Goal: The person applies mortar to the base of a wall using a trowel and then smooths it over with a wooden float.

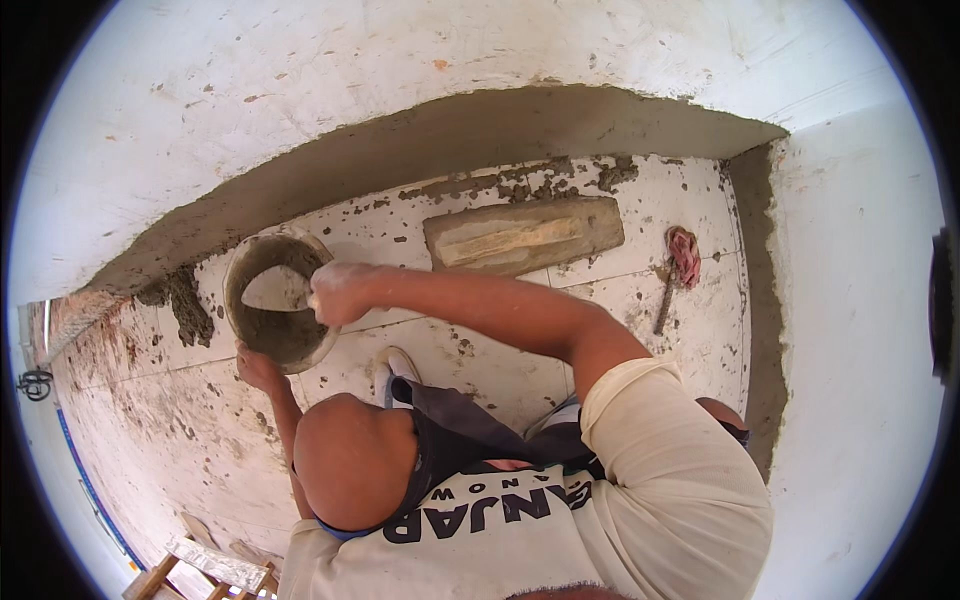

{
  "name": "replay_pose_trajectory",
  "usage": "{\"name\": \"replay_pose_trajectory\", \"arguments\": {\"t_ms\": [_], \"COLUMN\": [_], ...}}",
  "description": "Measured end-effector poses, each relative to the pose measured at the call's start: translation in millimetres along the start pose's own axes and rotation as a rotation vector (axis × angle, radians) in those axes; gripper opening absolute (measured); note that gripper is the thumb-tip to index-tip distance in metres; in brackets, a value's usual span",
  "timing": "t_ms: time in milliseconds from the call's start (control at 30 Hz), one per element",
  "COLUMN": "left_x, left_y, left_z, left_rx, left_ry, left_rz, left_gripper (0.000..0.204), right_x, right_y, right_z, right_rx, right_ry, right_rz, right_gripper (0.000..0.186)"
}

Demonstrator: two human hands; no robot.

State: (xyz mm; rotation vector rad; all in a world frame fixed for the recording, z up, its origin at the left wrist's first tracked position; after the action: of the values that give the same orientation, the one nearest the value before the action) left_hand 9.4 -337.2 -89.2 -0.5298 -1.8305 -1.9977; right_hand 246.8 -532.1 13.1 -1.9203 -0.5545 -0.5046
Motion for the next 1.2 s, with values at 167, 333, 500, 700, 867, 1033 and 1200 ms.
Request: {"name": "replay_pose_trajectory", "arguments": {"t_ms": [167, 333, 500, 700, 867, 1033, 1200], "left_x": [0.2, -7.3, 11.9, -57.2, -113.0, -165.3, -200.8], "left_y": [3.0, 4.0, 54.4, 237.4, 362.0, 435.1, 484.3], "left_z": [1.3, -9.4, -3.0, -71.5, -126.7, -164.9, -159.6], "left_rx": [0.039, 0.12, -0.472, -1.115, -1.696, -2.04, -2.067], "left_ry": [-0.035, -0.072, 0.216, -0.074, -0.267, -0.19, 0.17], "left_rz": [-0.08, -0.242, 0.314, -0.038, -0.198, -0.192, -0.225], "left_gripper": [0.053, 0.053, 0.05, 0.031, 0.03, 0.041, 0.062], "right_x": [-10.3, -5.9, -23.7, -55.9, -64.3, -33.3, 20.3], "right_y": [-25.5, 130.2, 231.4, 279.0, 284.3, 258.4, 245.5], "right_z": [-13.5, -61.8, -177.1, -149.2, -142.9, -156.2, -152.7], "right_rx": [-0.008, -0.147, -1.298, -1.464, -1.052, -0.799, -0.034], "right_ry": [-0.007, 1.022, 1.628, 1.588, 1.903, 2.289, 2.047], "right_rz": [0.12, 0.92, 1.025, 1.433, 1.694, 1.428, 1.954], "right_gripper": [0.042, 0.03, 0.072, 0.088, 0.073, 0.058, 0.043]}}
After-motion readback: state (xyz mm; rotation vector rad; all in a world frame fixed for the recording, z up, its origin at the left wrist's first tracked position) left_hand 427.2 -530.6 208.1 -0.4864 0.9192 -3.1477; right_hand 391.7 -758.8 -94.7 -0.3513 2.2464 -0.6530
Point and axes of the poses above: each hand's wrist, its own z-axis towards the middle knuckle, its own x-axis out of the back of the hand, y = z × x, the point moved 3 cm from there along z, towards the middle knuckle, and after that the axes turned 4 degrees about -x, right-handed, at the moved point
